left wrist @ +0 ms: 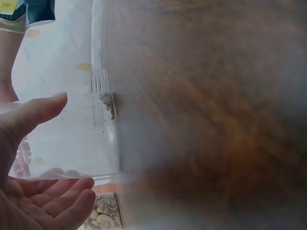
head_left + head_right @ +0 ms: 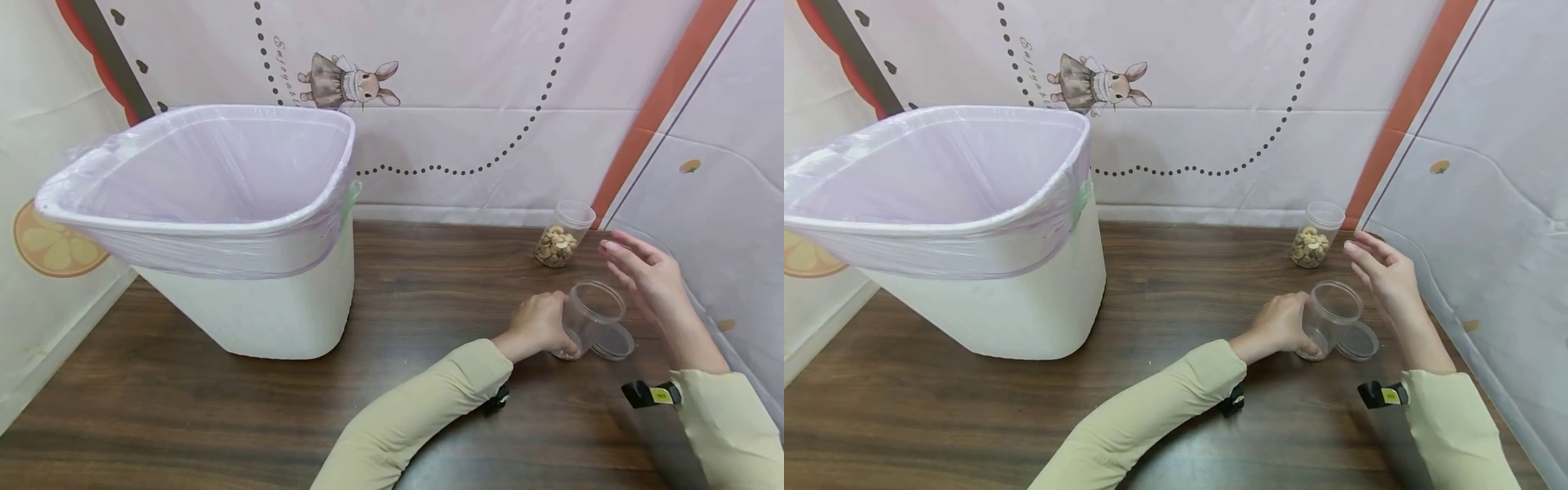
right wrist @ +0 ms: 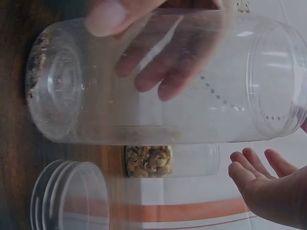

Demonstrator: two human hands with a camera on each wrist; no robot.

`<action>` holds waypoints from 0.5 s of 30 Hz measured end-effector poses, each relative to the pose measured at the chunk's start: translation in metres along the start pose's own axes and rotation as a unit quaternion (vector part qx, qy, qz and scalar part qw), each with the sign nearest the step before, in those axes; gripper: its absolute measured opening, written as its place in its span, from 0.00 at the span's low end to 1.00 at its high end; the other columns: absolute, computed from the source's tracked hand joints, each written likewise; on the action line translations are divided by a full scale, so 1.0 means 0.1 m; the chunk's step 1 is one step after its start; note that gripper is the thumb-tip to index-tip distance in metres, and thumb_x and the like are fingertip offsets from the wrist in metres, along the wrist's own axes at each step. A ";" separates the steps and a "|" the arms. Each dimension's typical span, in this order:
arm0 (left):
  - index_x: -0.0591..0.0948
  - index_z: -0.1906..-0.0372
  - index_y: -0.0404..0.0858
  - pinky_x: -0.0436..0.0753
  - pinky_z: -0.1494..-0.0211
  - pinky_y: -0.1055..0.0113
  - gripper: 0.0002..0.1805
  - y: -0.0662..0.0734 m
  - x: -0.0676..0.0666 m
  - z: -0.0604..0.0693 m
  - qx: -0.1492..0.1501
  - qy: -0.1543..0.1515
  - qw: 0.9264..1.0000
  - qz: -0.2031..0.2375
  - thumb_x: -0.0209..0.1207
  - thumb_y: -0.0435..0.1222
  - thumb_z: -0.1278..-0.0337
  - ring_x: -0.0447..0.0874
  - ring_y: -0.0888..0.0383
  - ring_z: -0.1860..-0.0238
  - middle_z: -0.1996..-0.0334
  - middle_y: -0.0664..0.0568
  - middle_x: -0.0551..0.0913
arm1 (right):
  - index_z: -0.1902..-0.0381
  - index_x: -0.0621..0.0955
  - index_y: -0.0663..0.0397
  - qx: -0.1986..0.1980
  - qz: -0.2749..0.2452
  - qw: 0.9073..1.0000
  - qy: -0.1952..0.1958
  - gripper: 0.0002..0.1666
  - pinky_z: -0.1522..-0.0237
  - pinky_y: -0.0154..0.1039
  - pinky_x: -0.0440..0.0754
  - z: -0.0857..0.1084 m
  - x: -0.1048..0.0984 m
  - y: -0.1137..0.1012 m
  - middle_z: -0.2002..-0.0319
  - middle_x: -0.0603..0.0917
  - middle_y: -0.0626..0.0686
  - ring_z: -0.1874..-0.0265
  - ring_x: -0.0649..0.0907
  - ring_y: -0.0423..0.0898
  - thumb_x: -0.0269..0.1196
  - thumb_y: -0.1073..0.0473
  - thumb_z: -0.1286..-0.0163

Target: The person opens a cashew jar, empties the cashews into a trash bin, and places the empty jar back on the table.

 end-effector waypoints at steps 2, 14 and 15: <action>0.75 0.57 0.55 0.70 0.68 0.76 0.37 0.01 0.00 0.01 -0.012 -0.005 1.000 0.002 0.76 0.55 0.88 0.75 0.69 0.65 0.67 0.66 0.78 | 0.56 0.80 0.52 -0.004 -0.002 1.000 0.000 0.15 0.58 0.25 0.77 -0.01 0.02 -0.01 0.62 0.85 0.49 0.59 0.82 0.37 0.54 0.71 0.36; 0.72 0.46 0.52 0.70 0.62 0.80 0.47 -0.09 -0.08 0.03 0.014 -0.030 0.999 0.032 0.75 0.57 0.86 0.76 0.69 0.58 0.57 0.64 0.78 | 0.58 0.81 0.45 0.002 0.058 0.997 0.043 0.13 0.60 0.23 0.76 -0.11 0.17 -0.10 0.60 0.82 0.41 0.60 0.81 0.34 0.58 0.66 0.38; 0.72 0.46 0.51 0.70 0.61 0.80 0.47 -0.11 -0.10 0.04 0.020 -0.032 0.999 0.035 0.75 0.57 0.86 0.76 0.68 0.57 0.56 0.63 0.78 | 0.59 0.81 0.45 0.005 0.060 0.997 0.047 0.13 0.60 0.23 0.76 -0.12 0.18 -0.11 0.59 0.81 0.41 0.61 0.81 0.33 0.59 0.66 0.38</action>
Point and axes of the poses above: each hand's wrist, its own z-axis away from the middle knuckle, its own x-axis out of the palm, y = z × x, the point moved 1 cm from there along -z, towards the middle knuckle
